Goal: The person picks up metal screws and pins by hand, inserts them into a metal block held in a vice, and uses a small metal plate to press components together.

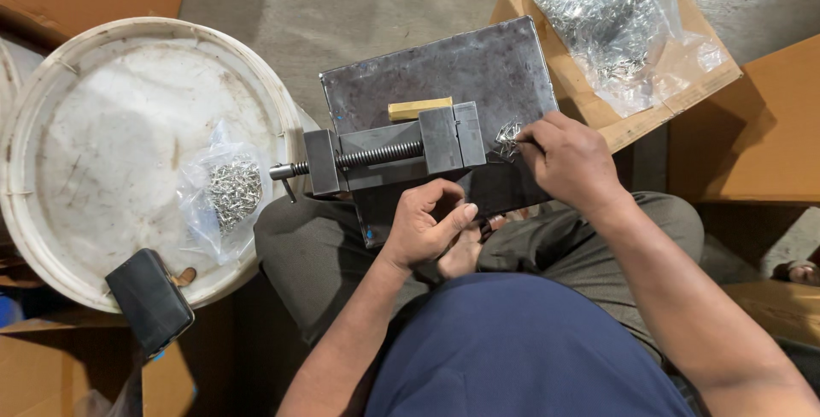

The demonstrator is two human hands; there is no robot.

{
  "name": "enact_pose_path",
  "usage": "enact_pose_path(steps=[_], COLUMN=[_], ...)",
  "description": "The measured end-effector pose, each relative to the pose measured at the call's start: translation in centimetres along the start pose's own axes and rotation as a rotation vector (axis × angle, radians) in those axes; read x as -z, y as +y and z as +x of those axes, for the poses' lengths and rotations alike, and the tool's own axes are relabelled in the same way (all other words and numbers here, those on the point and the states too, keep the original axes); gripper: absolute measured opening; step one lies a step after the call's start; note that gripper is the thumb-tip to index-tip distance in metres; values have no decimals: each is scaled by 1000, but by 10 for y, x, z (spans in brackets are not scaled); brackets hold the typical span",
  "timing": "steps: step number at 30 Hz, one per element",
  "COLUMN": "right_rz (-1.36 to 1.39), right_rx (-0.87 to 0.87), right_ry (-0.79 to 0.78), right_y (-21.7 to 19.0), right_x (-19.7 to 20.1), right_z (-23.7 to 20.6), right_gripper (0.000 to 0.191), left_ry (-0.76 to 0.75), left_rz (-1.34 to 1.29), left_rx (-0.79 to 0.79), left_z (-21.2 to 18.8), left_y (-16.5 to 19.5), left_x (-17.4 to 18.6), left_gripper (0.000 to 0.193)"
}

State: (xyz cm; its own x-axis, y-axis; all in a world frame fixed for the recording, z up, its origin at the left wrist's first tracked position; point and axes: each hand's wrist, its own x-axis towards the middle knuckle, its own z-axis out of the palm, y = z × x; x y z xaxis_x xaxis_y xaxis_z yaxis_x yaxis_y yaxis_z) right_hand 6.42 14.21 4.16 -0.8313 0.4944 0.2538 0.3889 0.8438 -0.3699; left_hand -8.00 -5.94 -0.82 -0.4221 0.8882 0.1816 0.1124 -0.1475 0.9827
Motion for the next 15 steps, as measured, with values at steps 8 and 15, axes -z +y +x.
enact_pose_path(steps=[8, 15], right_rz=[183, 983], right_rx=[-73, -679], right_ry=[14, -194], right_y=[-4, -3], right_x=[2, -1], right_z=[-1, 4], right_gripper=[11, 13], left_ry=[15, 33], left_rz=[41, 120], left_rx=[20, -8], left_z=[1, 1], left_y=[1, 2], left_x=[-1, -4], left_gripper=[23, 21])
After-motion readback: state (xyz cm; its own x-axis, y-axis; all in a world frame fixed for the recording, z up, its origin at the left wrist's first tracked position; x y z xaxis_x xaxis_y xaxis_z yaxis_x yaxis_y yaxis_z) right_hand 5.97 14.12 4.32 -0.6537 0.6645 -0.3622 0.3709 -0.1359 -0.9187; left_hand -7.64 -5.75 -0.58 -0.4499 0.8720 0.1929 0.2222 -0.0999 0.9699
